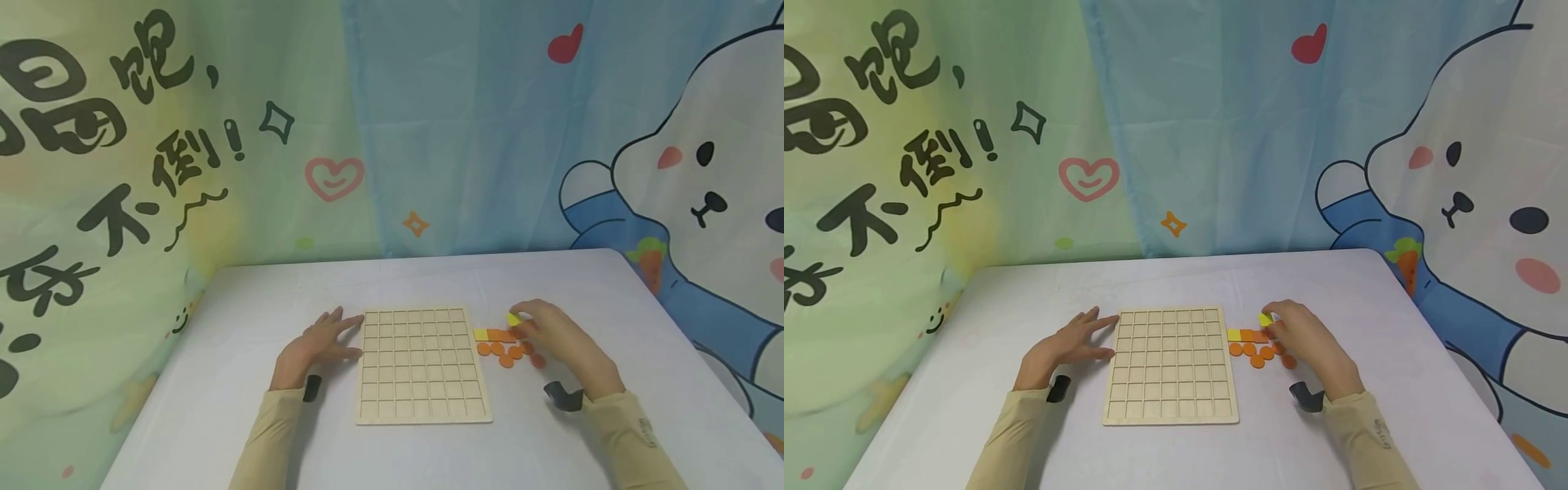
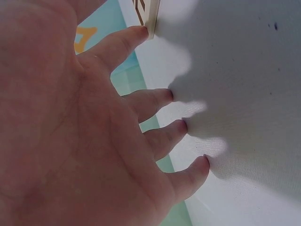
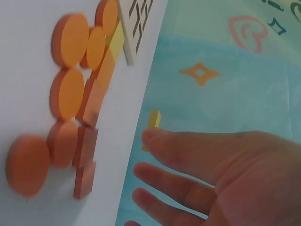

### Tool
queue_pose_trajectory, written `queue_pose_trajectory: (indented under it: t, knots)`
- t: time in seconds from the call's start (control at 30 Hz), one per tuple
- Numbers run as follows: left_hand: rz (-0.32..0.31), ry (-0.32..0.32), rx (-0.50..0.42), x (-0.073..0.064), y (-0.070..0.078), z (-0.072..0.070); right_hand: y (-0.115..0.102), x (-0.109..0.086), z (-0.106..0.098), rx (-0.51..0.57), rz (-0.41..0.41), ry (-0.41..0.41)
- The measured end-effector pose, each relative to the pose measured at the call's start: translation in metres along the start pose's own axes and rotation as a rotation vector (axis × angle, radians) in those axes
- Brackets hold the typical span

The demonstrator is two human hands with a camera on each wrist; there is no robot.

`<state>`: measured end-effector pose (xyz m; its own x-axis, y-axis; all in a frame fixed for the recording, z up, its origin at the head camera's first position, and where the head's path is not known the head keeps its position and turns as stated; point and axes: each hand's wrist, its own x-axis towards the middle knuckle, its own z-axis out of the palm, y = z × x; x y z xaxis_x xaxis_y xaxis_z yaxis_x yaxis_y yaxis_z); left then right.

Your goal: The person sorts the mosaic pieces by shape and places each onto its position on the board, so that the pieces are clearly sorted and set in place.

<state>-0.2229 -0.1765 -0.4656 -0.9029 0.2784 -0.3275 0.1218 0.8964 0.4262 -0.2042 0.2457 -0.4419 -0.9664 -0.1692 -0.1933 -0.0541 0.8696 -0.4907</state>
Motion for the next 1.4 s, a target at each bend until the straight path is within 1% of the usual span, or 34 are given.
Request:
queue_pose_trajectory:
  t: [0.07,0.17,0.23,0.3,0.47,0.6,0.73,0.83,1.0,1.1,1.23,1.4]
  knots:
    - [0.002,0.002,-0.003,0.000,0.000,0.000,-0.003,-0.001,0.002,0.018,-0.015,-0.005]
    - [0.005,0.001,-0.009,0.000,-0.001,0.000,-0.008,-0.002,0.007,0.055,-0.016,-0.023]
    - [0.006,-0.003,-0.017,0.001,-0.001,-0.001,-0.012,-0.003,0.011,0.066,-0.025,-0.024]
    - [0.004,-0.007,-0.024,0.001,-0.001,-0.001,-0.016,-0.003,0.014,0.050,-0.052,-0.010]
    - [-0.004,-0.015,-0.029,0.000,-0.001,0.000,-0.021,0.001,0.024,-0.026,-0.184,0.056]
    - [-0.009,-0.015,-0.025,0.001,-0.001,0.000,-0.024,0.003,0.031,-0.061,-0.248,0.091]
    - [-0.003,-0.018,-0.027,0.001,-0.002,0.000,-0.027,0.004,0.037,-0.105,-0.231,0.116]
    - [0.001,-0.020,-0.027,0.001,-0.002,-0.001,-0.028,0.004,0.040,-0.111,-0.223,0.124]
    - [0.000,-0.019,-0.022,0.002,-0.003,-0.001,-0.030,0.005,0.043,-0.095,-0.272,0.150]
    - [0.001,-0.016,-0.020,0.001,-0.002,-0.001,-0.032,0.005,0.045,-0.093,-0.273,0.152]
    - [0.002,-0.011,-0.026,0.000,-0.002,0.000,-0.034,0.005,0.048,-0.098,-0.255,0.149]
    - [0.002,-0.014,-0.032,0.000,-0.001,-0.001,-0.036,0.006,0.052,-0.098,-0.282,0.167]
